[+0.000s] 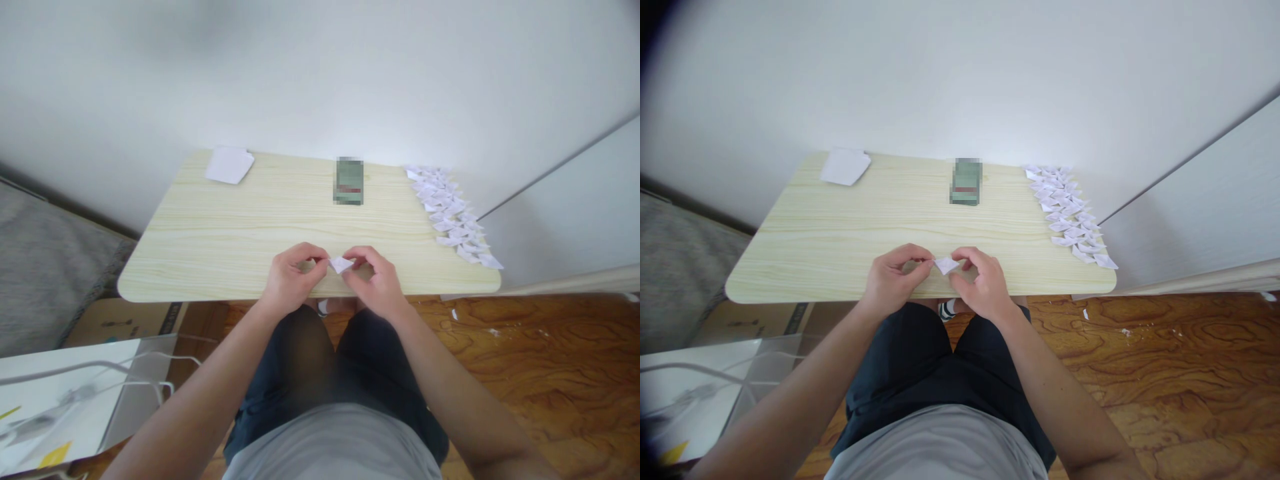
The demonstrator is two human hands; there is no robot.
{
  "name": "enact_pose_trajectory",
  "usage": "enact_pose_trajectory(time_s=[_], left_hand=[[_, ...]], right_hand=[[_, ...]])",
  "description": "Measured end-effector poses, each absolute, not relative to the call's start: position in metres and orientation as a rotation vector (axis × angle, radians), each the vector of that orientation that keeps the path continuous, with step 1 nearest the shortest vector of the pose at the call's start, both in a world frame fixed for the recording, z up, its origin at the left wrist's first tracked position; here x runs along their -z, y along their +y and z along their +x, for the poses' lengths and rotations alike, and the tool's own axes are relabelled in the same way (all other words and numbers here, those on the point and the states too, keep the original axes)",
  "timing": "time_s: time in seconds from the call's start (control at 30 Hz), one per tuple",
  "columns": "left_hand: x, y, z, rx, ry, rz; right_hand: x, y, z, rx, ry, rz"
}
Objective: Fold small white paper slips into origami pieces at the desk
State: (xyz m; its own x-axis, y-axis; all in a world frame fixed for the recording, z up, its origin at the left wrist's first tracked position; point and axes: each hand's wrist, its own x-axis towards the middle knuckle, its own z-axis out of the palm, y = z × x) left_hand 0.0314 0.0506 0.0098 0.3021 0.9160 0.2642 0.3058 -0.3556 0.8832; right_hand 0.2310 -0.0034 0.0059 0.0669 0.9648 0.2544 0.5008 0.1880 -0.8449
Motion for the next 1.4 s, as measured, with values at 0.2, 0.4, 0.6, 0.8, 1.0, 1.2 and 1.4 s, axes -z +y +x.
enact_pose_trajectory(time_s=[0.2, 0.4, 0.6, 0.8, 1.0, 1.2, 1.4], left_hand=[[-0.004, 0.052, 0.035, -1.047, 1.044, 1.694], [0.0, 0.053, 0.04, -1.105, 0.979, 1.436], [-0.001, 0.049, 0.048, -1.103, 0.927, 1.297], [-0.006, 0.048, 0.049, -0.921, 0.946, 1.43], [-0.011, 0.053, 0.043, -0.697, 0.874, 1.662], [-0.011, 0.055, 0.04, -0.743, 0.909, 1.676], [-0.005, 0.057, 0.038, -0.754, 0.922, 1.788]], right_hand=[[-0.008, -0.003, 0.234, -0.782, -1.623, -1.316], [-0.007, -0.004, 0.238, -0.893, -1.469, -1.299], [0.0, 0.0, 0.232, -0.96, -1.196, -1.296], [0.005, 0.0, 0.232, -0.904, -1.228, -1.293], [0.0, -0.002, 0.234, -0.883, -1.285, -1.33], [-0.004, 0.004, 0.243, -1.04, -1.416, -1.371], [-0.009, 0.009, 0.245, -1.041, -1.462, -1.432]])
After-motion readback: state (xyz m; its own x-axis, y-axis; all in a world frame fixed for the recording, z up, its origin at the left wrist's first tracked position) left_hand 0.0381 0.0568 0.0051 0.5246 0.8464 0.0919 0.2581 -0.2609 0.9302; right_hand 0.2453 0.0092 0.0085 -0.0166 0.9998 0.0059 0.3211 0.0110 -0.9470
